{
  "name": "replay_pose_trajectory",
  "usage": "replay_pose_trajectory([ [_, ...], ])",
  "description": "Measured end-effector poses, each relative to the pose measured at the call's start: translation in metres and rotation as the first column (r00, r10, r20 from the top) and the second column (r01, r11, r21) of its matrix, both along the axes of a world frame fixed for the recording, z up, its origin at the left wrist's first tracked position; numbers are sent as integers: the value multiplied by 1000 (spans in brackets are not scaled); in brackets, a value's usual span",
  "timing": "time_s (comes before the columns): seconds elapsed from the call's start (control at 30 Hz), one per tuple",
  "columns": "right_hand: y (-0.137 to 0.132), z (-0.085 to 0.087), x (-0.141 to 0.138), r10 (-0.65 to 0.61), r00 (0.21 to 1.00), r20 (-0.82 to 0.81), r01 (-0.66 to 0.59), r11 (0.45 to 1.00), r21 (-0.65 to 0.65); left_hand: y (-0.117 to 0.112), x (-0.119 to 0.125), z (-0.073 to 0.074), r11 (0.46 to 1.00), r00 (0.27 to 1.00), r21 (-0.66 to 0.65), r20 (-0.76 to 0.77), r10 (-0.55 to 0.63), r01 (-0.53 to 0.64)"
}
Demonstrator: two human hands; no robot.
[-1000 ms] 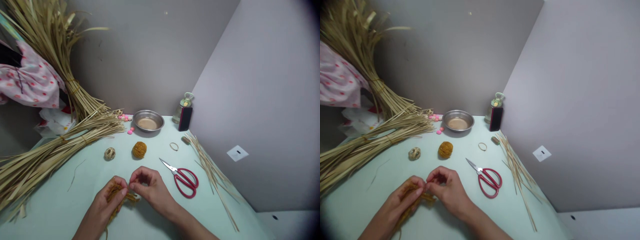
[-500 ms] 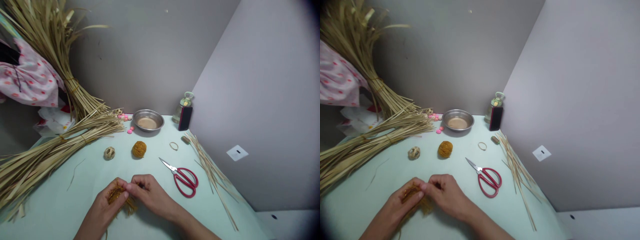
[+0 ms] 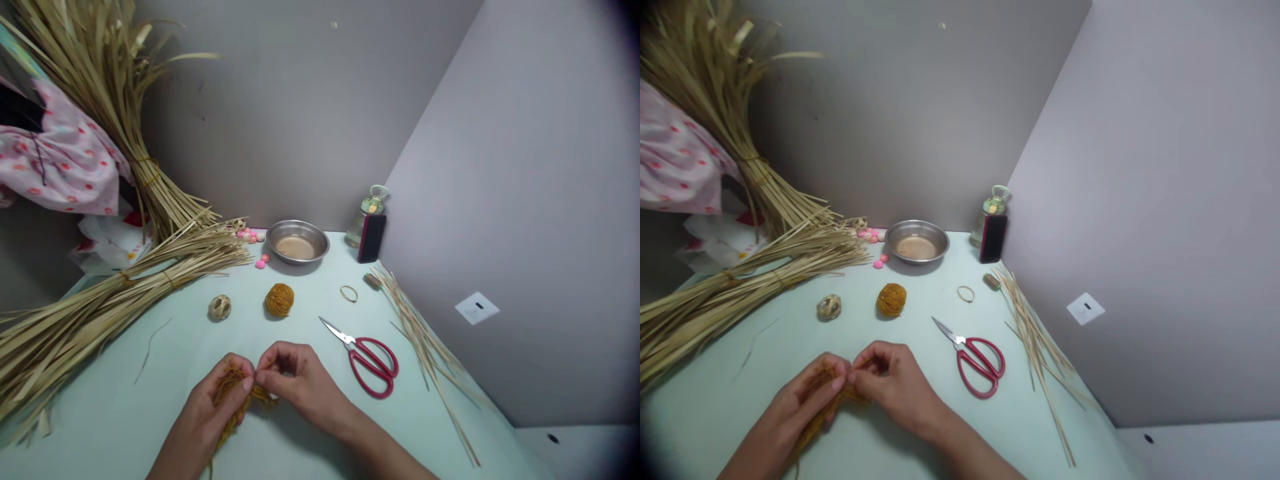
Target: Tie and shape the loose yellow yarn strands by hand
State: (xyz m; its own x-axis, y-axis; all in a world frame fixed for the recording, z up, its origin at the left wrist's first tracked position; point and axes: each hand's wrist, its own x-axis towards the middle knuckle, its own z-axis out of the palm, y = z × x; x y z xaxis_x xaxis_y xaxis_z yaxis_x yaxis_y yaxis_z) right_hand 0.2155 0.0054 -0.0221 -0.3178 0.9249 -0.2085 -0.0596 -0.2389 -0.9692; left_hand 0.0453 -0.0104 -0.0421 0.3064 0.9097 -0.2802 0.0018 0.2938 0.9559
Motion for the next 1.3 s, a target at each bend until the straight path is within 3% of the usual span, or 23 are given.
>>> replay_pose_trajectory([
  [0.33,-4,3,-3,8,999,31,-9,999,39,2,-3,-5,994,998,110,-57,-15,22],
  [0.5,-5,0,-6,-1,1000,23,0,1000,25,1,-3,-3,999,999,39,47,-6,5],
  [0.7,-5,-2,-9,-9,1000,-17,9,999,-36,-2,-1,2,991,973,-111,209,98,-76],
  [1.07,-4,-5,-11,-42,997,-68,40,999,-28,1,-1,0,998,993,-41,104,59,-55],
  [1.3,-4,-6,-12,-41,995,-87,35,997,-75,-1,2,5,983,955,-134,251,156,-126],
])
